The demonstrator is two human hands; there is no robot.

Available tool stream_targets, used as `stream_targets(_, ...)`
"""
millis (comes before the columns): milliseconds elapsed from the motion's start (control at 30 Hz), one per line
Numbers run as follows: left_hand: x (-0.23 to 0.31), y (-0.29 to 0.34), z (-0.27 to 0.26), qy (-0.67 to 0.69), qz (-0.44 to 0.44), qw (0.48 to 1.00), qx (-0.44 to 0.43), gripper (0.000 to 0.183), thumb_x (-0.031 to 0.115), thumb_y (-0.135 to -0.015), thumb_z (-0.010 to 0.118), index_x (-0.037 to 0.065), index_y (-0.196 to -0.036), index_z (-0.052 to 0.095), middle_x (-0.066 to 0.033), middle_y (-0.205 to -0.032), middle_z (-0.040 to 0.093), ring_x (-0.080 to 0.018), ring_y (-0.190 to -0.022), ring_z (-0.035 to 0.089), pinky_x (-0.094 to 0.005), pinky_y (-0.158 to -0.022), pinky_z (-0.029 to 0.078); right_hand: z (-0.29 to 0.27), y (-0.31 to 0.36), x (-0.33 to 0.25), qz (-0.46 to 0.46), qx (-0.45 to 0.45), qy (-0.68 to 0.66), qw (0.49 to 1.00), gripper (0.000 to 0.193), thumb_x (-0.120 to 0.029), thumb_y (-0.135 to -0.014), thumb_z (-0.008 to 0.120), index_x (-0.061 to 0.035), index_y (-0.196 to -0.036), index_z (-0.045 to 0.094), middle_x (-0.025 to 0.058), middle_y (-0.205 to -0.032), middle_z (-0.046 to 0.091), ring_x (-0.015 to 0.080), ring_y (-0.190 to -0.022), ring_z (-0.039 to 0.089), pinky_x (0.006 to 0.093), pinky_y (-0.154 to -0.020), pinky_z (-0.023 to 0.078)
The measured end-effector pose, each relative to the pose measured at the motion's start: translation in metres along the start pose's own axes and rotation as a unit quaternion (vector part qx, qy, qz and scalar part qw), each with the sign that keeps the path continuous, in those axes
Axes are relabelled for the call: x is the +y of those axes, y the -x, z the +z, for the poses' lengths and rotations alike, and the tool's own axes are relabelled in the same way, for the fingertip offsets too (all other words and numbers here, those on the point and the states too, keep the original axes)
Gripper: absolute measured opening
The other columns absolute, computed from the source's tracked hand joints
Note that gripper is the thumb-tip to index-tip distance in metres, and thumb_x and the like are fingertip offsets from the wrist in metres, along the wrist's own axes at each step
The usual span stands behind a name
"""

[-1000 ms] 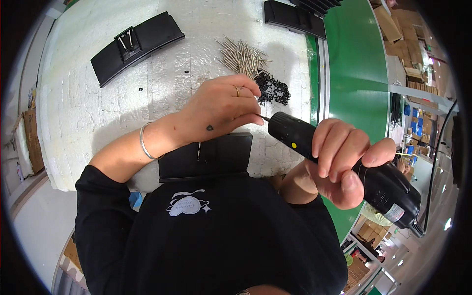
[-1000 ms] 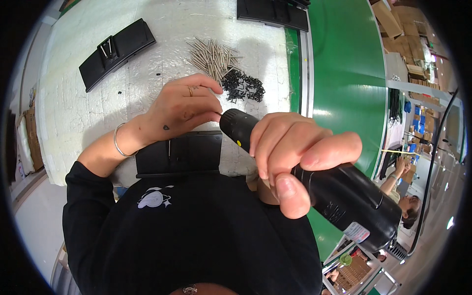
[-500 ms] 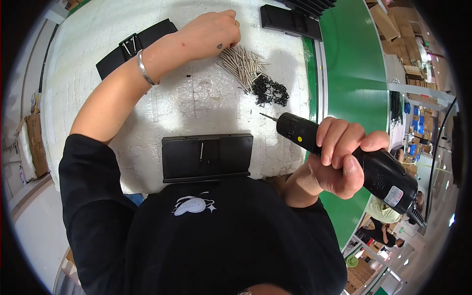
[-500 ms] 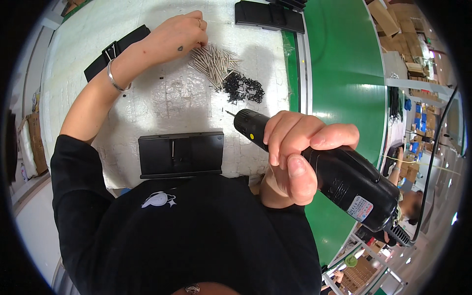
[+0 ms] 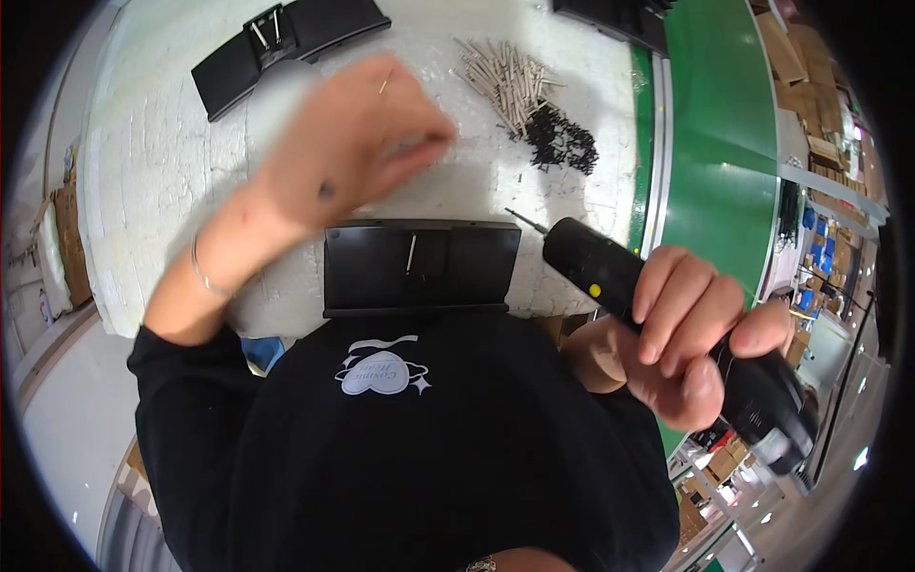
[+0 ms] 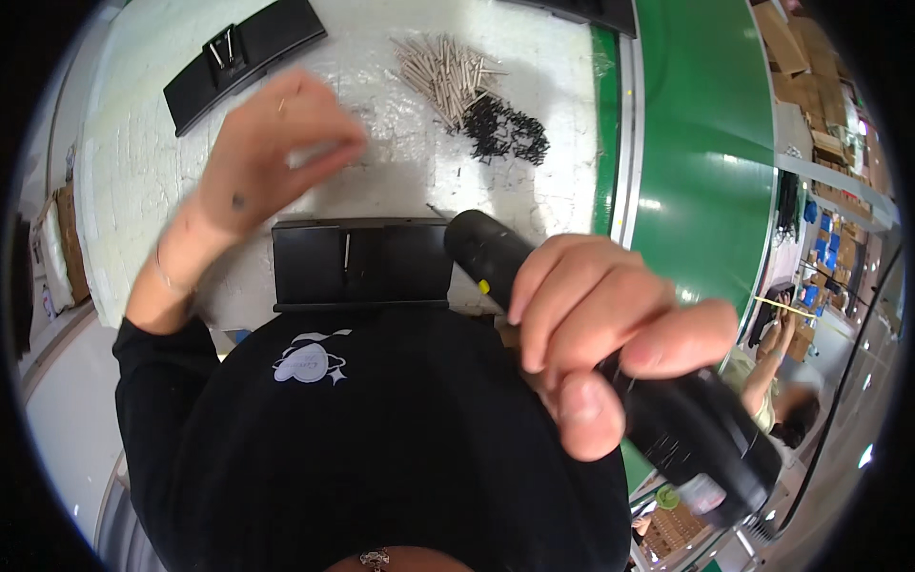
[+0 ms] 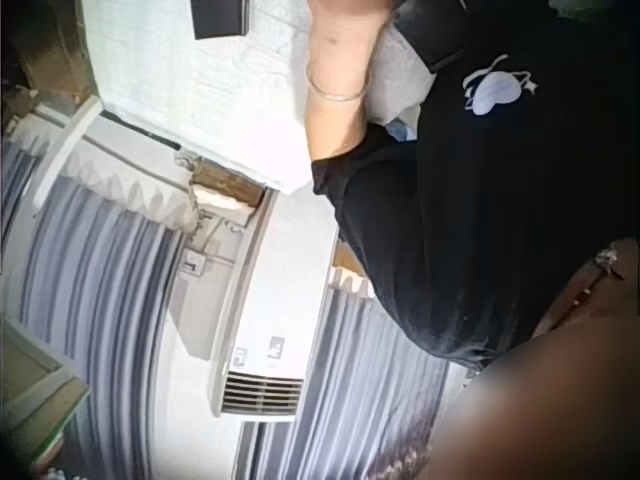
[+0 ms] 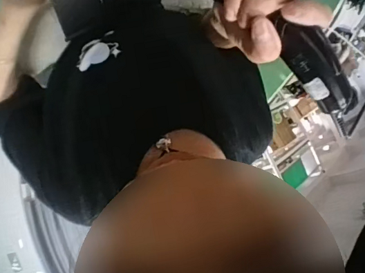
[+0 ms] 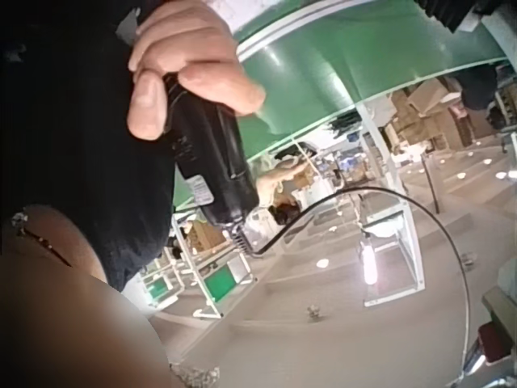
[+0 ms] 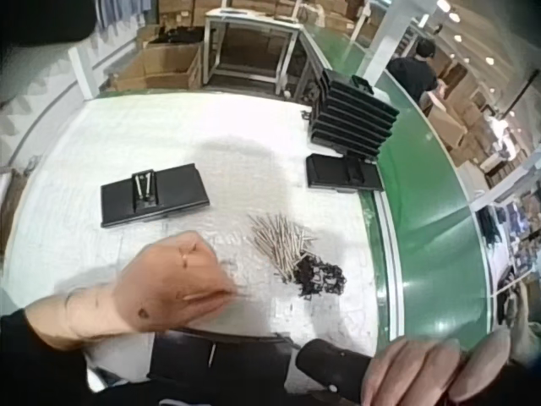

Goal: Using an electric screwdriver and manual dexterity to assemble plastic housing components with pins and screws.

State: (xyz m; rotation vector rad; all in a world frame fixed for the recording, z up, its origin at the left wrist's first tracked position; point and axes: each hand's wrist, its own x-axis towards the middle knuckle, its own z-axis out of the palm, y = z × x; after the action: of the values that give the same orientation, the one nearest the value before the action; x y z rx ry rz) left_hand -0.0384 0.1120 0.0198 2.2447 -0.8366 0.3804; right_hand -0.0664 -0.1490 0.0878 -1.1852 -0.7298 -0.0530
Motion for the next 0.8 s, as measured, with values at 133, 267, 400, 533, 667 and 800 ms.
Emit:
stream_targets(133, 0.042, 0.057, 0.006, 0.054, -0.119, 0.991, 0.003, 0.021, -0.001, -0.065, 0.078, 0.005, -0.084, 0.069, -0.0062, -0.084, 0.065, -0.0273, -0.085, 0.060, -0.0348, -0.072, 0.051, 0.021, 0.009, 0.018, -0.008, -0.035, -0.023, 0.999, 0.032, -0.012, -0.083, 0.073, -0.0147, -0.100, 0.046, -0.0058, -0.058, 0.051, 0.0074, -0.045, 0.049, 0.0202, -0.047, 0.042)
stream_targets(267, 0.056, 0.067, 0.017, 0.051, -0.151, 0.987, 0.021, 0.025, -0.002, -0.061, 0.079, 0.004, -0.084, 0.070, -0.0057, -0.084, 0.064, -0.0282, -0.086, 0.060, -0.0350, -0.072, 0.051, 0.032, 0.008, 0.019, 0.011, -0.070, 0.005, 0.997, 0.032, -0.013, -0.084, 0.074, -0.0152, -0.097, 0.045, -0.0050, -0.060, 0.053, 0.0070, -0.045, 0.049, 0.0223, -0.046, 0.044)
stream_targets(400, 0.061, 0.068, 0.025, 0.041, -0.168, 0.984, 0.030, 0.026, -0.003, -0.060, 0.079, 0.004, -0.083, 0.069, -0.0049, -0.082, 0.063, -0.0266, -0.085, 0.060, -0.0337, -0.070, 0.051, 0.034, 0.012, 0.022, 0.013, -0.072, 0.002, 0.997, 0.032, -0.013, -0.084, 0.073, -0.0152, -0.097, 0.044, -0.0049, -0.060, 0.053, 0.0073, -0.045, 0.050, 0.0226, -0.046, 0.044)
stream_targets(533, 0.061, 0.067, 0.028, 0.051, -0.168, 0.984, 0.036, 0.025, -0.005, -0.061, 0.078, 0.004, -0.082, 0.069, -0.0047, -0.080, 0.063, -0.0259, -0.084, 0.060, -0.0332, -0.068, 0.051, 0.033, 0.011, 0.020, 0.023, -0.072, -0.009, 0.997, 0.032, -0.013, -0.084, 0.074, -0.0151, -0.098, 0.045, -0.0048, -0.061, 0.053, 0.0076, -0.045, 0.050, 0.0230, -0.047, 0.044)
stream_targets(667, 0.061, 0.068, 0.029, 0.063, -0.183, 0.980, 0.046, 0.024, -0.005, -0.061, 0.078, 0.004, -0.081, 0.068, -0.0050, -0.079, 0.063, -0.0260, -0.083, 0.060, -0.0333, -0.068, 0.051, 0.033, 0.013, 0.020, 0.041, -0.071, -0.001, 0.997, 0.032, -0.011, -0.083, 0.073, -0.0146, -0.098, 0.045, -0.0039, -0.061, 0.054, 0.0090, -0.046, 0.051, 0.0244, -0.047, 0.045)
stream_targets(800, 0.061, 0.068, 0.030, 0.069, -0.188, 0.978, 0.051, 0.024, -0.005, -0.061, 0.078, 0.004, -0.081, 0.069, -0.0053, -0.078, 0.063, -0.0257, -0.082, 0.060, -0.0331, -0.068, 0.051, 0.034, 0.010, 0.024, 0.039, -0.069, -0.002, 0.997, 0.032, -0.009, -0.081, 0.071, -0.0145, -0.098, 0.045, -0.0034, -0.061, 0.054, 0.0098, -0.046, 0.052, 0.0252, -0.047, 0.045)
